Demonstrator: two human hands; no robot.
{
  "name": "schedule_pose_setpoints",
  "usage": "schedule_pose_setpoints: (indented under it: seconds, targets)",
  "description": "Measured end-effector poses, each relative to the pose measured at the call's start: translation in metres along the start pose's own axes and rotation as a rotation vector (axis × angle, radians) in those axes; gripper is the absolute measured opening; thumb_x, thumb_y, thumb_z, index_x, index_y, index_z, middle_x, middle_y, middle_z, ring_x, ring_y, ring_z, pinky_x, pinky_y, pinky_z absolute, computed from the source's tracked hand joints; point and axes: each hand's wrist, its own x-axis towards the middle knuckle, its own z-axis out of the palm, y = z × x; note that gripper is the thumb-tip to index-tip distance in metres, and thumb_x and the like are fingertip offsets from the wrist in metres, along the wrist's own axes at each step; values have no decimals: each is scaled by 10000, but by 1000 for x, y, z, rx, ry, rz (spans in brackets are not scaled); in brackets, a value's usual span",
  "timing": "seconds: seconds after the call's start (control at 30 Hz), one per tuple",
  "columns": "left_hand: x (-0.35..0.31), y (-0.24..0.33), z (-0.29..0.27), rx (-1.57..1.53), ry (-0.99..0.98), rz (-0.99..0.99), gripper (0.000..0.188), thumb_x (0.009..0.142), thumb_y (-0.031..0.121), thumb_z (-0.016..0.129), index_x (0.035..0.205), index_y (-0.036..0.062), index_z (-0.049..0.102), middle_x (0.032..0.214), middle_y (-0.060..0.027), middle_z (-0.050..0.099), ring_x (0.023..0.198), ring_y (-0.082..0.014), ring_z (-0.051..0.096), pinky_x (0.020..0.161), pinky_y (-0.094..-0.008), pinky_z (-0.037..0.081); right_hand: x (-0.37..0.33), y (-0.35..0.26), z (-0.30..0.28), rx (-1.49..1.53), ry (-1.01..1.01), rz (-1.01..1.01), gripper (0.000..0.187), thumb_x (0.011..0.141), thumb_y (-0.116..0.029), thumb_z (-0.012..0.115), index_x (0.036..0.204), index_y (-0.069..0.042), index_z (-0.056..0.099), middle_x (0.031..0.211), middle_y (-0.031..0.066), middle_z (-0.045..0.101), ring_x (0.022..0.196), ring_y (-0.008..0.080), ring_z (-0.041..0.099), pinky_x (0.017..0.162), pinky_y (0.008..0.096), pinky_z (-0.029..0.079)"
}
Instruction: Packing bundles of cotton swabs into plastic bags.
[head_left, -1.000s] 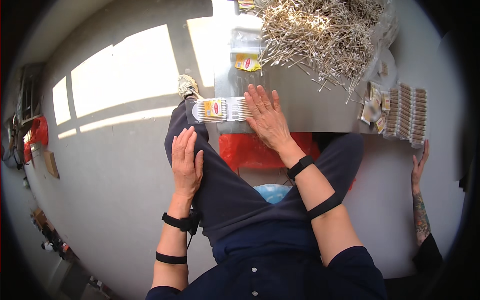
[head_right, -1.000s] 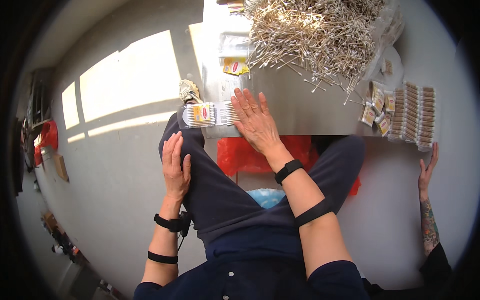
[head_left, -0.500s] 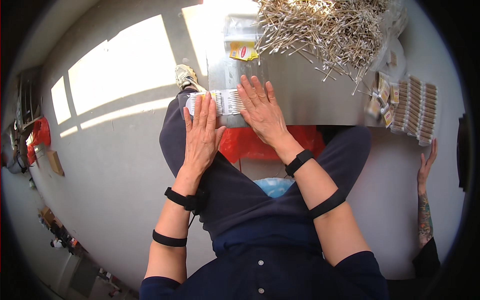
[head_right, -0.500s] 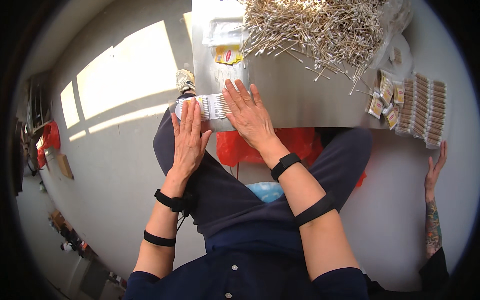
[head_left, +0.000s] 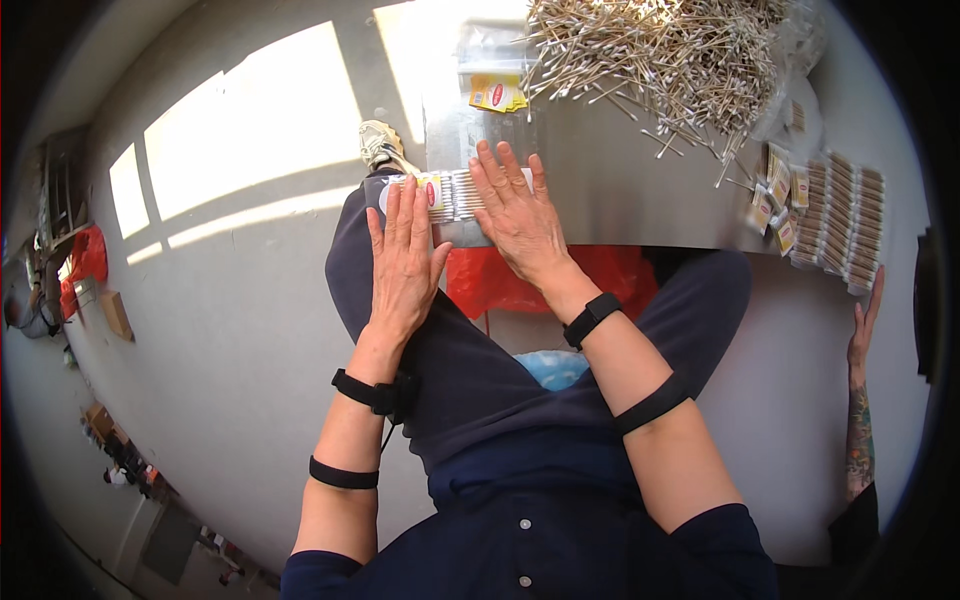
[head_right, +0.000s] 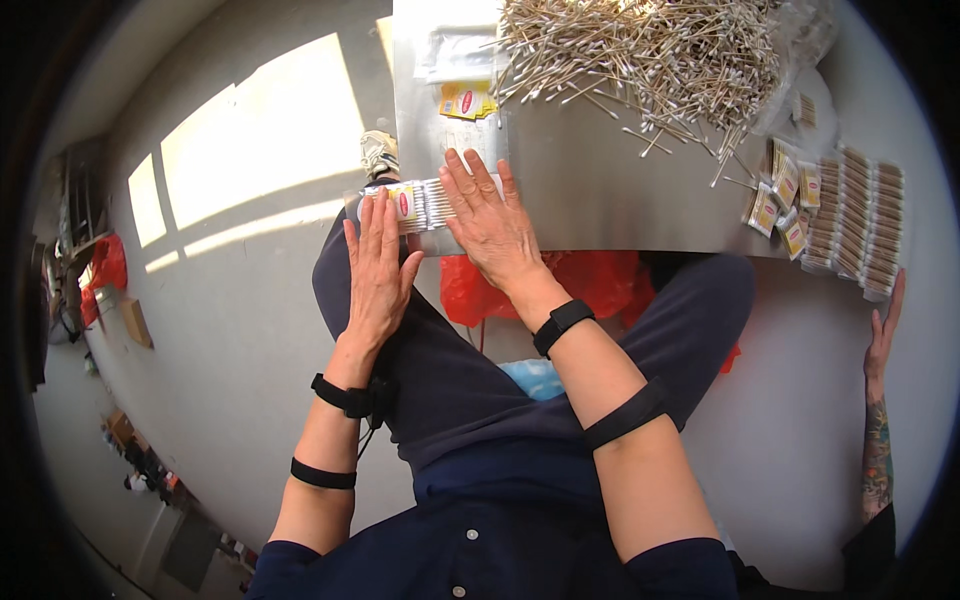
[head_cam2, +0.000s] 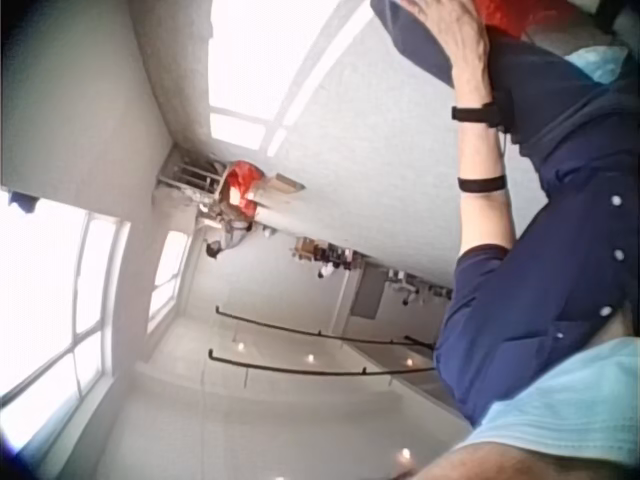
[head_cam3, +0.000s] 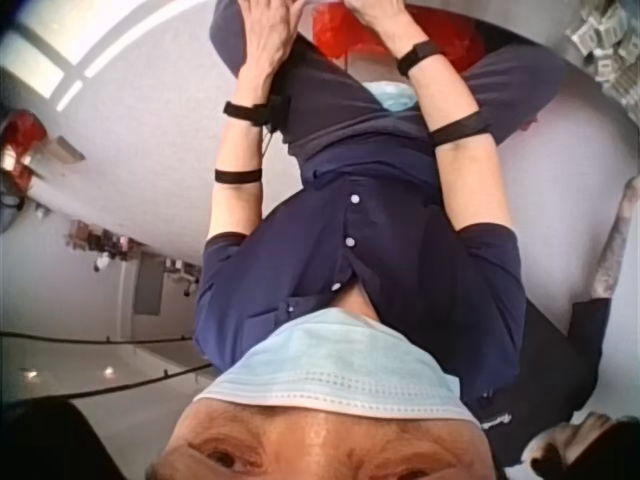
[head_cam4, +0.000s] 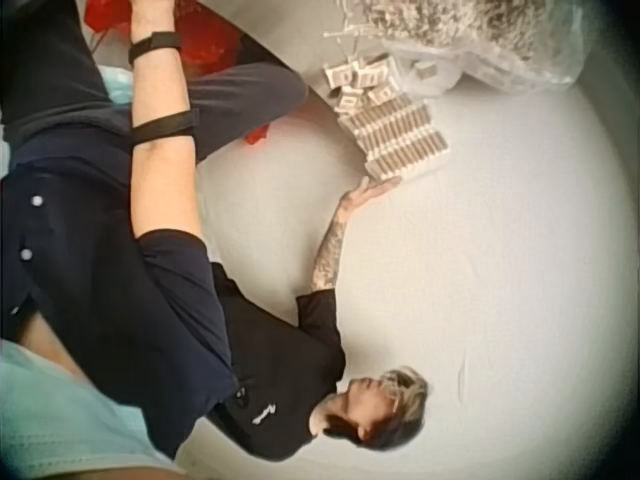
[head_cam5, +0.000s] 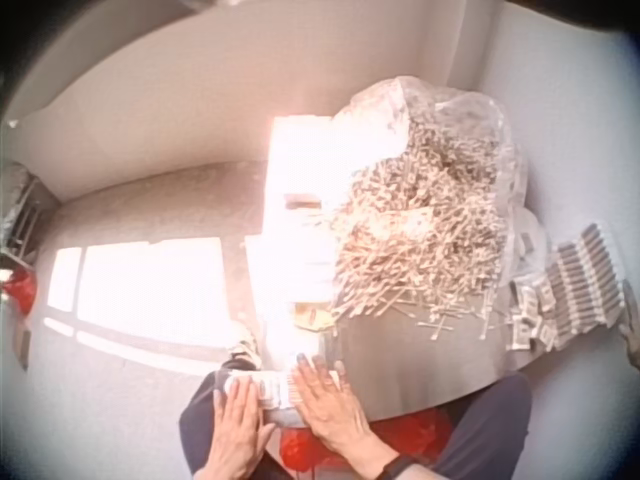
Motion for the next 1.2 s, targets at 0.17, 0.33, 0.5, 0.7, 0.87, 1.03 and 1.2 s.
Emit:
schedule_pose_setpoints:
  seconds: [0.17,0.33,0.5,0.7,0.87,1.03,1.2]
  targets:
    - [12,-6,0,94,-30,21,879,922,249,673,1590,8,155,1672,-171,133,1555,-336,90,1243,-547,29,2,-3,0,-13,2,9,670,954,-316,601,1538,-85,369,1675,55,197,1561,242,98,1258,495,39]
    - [17,-22,16,118,-96,99,978,909,377,670,1592,-4,84,1677,-186,74,1560,-329,42,1242,-550,-1,4,-5,-1,11,-19,12,651,958,-305,592,1534,-91,377,1675,54,197,1561,243,95,1256,498,53]
    - [18,-21,17,73,-119,86,957,923,343,662,1590,-10,73,1677,-190,62,1560,-332,39,1243,-546,3,3,-3,1,-20,4,5,647,957,-307,589,1532,-95,382,1673,49,204,1561,240,96,1256,498,41]
    - [18,-22,18,40,-125,86,934,935,312,651,1590,-11,67,1678,-193,55,1560,-336,31,1242,-543,-5,3,-7,3,-28,12,-1,634,955,-307,586,1524,-97,400,1670,45,214,1561,235,101,1258,496,28]
    - [18,-21,19,50,-123,84,947,934,335,649,1591,-6,59,1678,-196,53,1561,-335,29,1239,-546,-15,6,-14,3,-37,7,3,622,955,-304,581,1517,-97,414,1667,47,222,1559,234,111,1259,491,35]
    - [17,-23,20,90,-74,97,948,935,400,631,1602,24,72,1682,-177,58,1562,-332,19,1233,-559,-25,11,-21,5,-48,-1,-7,617,956,-309,575,1515,-100,419,1666,49,223,1557,235,124,1261,478,49]
    - [20,-23,14,22,69,-68,841,998,453,546,1598,31,134,1682,-165,76,1561,-327,44,1235,-542,-2,8,-18,4,-12,-27,9,630,969,-302,568,1534,-98,379,1671,57,210,1560,244,101,1261,471,42]
